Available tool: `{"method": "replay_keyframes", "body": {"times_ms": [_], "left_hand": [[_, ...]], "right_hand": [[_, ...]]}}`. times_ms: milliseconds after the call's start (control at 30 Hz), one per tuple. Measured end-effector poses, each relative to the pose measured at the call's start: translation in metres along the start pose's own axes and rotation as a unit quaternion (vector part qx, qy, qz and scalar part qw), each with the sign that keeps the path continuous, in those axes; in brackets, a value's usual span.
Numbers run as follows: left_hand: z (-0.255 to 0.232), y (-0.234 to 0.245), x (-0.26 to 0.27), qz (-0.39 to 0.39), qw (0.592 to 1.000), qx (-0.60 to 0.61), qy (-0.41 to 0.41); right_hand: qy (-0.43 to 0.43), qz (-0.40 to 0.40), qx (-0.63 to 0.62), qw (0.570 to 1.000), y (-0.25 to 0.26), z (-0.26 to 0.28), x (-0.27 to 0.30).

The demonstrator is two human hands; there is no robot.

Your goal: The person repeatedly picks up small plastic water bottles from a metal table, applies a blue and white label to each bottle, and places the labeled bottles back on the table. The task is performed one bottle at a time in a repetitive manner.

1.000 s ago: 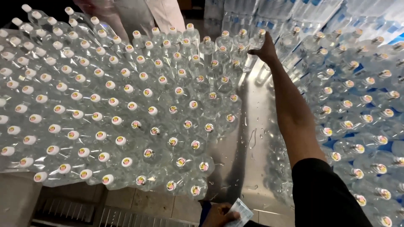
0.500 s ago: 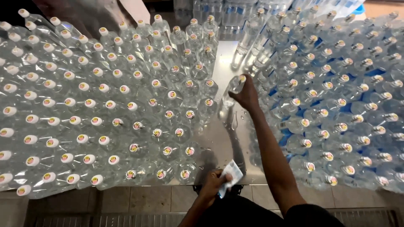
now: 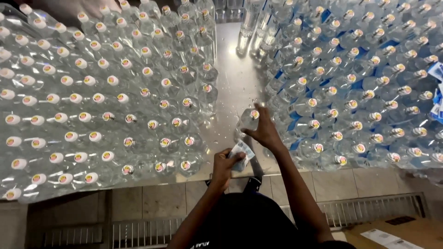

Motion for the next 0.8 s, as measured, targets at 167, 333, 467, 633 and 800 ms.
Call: {"method": "replay_keyframes", "body": {"times_ms": [167,333,467,633,800], "left_hand": [[-0.005,-0.002,-0.005,-0.055,0.995,-0.022,-0.075],[-0.03,-0.024,0.021,-0.097,0.979,-0.077,-0.162],[-0.011,-0.026,0.004,-0.098,0.971,-0.11,-0.186],[-0.017,-0.032,0.009,-0.011,0.98,-0.11,-0.167],[-0.008,-0.02,0.008,0.107,0.986,-0.087,-0.097]], "right_hand": [[0.09,-0.188,-0.024,0.978,0.025,0.032,0.054],[-0.042,-0.105,-0.163,0.98,0.0,-0.005,0.094],[-0.051,-0.143,-0.269,0.951,0.002,0.017,0.095],[-0.045,-0.16,-0.344,0.924,0.007,0.006,0.094],[-0.032,-0.132,-0.376,0.917,0.017,-0.01,0.093]]}}
Point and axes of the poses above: each hand's wrist, its own x-axis away from the middle knuckle, its own y-axis out of the back of the hand, z = x × y, the point moved 3 cm from there along -x, towards the middle knuckle, and after that the axes turned 12 degrees about y, right-handed, at the moved point
